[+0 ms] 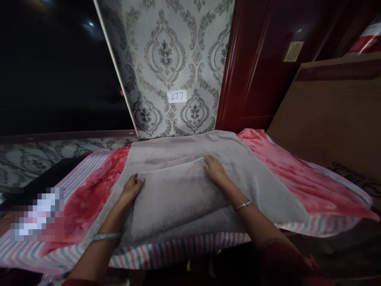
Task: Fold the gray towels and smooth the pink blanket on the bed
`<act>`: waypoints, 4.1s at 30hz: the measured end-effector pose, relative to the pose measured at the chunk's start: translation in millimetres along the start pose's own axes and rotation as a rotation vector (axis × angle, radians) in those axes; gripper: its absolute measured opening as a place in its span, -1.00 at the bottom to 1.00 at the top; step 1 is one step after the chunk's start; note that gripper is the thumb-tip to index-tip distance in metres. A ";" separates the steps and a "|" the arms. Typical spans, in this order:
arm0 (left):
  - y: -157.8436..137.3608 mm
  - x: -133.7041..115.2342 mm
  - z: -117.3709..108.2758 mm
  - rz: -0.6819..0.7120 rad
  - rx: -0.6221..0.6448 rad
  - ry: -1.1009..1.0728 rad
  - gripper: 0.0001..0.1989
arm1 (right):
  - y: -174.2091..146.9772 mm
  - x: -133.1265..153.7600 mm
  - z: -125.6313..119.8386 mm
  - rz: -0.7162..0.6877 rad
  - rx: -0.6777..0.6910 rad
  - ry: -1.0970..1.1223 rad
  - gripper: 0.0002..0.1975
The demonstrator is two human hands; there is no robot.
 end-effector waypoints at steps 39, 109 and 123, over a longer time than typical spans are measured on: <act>-46.4 -55.1 67.6 0.595 0.401 0.543 -0.28 | -7.0 -15.6 54.0 -0.192 0.117 -0.213 -0.40; -132.4 -59.1 41.0 0.498 0.340 0.657 -0.20 | -76.0 -3.8 19.4 -0.271 0.132 -0.176 -0.45; -79.3 -112.0 72.1 0.610 0.521 0.608 -0.27 | -40.3 30.3 6.9 -0.239 0.176 -0.269 -0.45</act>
Point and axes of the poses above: each hand's wrist, its own y-axis towards the middle knuckle, its own z-axis out of the palm, x = y × z, the point moved 4 cm from there along y, towards the middle knuckle, and after that the axes turned 5 degrees about -x, right-handed, at the moved point
